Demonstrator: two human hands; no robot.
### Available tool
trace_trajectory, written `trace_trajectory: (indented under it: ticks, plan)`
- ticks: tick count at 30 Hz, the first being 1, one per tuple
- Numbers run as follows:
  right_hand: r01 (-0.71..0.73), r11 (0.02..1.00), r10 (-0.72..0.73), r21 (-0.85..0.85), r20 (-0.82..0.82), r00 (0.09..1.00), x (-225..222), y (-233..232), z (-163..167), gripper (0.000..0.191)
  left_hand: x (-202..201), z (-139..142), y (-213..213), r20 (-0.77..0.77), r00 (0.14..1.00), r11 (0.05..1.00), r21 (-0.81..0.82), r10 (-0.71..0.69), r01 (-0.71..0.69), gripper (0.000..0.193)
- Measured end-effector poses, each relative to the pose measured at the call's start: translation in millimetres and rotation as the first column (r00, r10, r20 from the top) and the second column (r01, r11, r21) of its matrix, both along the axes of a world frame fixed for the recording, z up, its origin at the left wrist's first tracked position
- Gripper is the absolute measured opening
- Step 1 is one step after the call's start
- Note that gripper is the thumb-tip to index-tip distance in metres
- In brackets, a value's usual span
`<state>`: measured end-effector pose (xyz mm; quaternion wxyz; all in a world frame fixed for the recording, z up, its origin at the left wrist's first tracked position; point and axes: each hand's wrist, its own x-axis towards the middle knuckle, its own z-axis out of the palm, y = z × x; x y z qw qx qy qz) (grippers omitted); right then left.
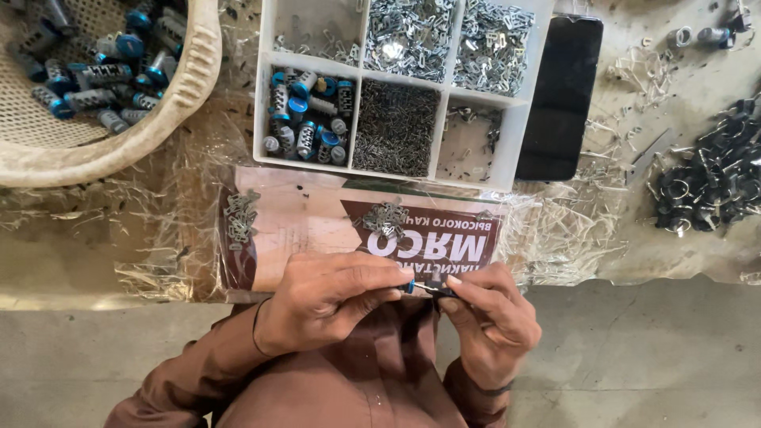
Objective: The person picks small metal fastener components from a pile on the work table and fits them together by hand, pressing the pieces into assembled units. They place finished assemblies and sorted parts into the compartments of a plastic organizer box, occasionally reaching into a basket and the larger pile to gather more pieces.
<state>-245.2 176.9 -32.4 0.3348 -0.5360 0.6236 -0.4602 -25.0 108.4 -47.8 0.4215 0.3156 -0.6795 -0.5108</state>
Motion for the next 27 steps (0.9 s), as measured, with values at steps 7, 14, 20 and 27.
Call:
trace_trajectory:
  ticks: [7, 14, 20, 27]
  plan:
    - [-0.209, 0.978, 0.208, -0.016, -0.057, 0.976, 2.4, -17.3, 16.2, 0.030, -0.7, 1.7, 1.8, 0.051, 0.998, 0.995, -0.089, -0.040, 0.045, 0.034]
    - [-0.204, 0.979, 0.199, 0.006, 0.175, 0.964, 17.8, -27.5, 14.7, 0.027, 13.6, 5.9, 0.0, 0.062, 0.998, 1.000, -0.018, 0.017, -0.016, 0.032]
    - [-0.356, 0.920, 0.275, 0.166, 0.374, 0.886, -7.0, -39.8, 10.1, 0.016, 12.8, -3.5, -2.6, 0.056, 0.997, 0.984, -0.174, 0.044, -0.034, 0.032]
    - [0.019, 0.972, 0.156, -0.236, 0.698, 0.699, -56.8, -124.4, 25.7, 0.048, 21.8, -0.4, 3.7, -0.163, 0.924, 0.923, 0.235, 0.345, -0.303, 0.021]
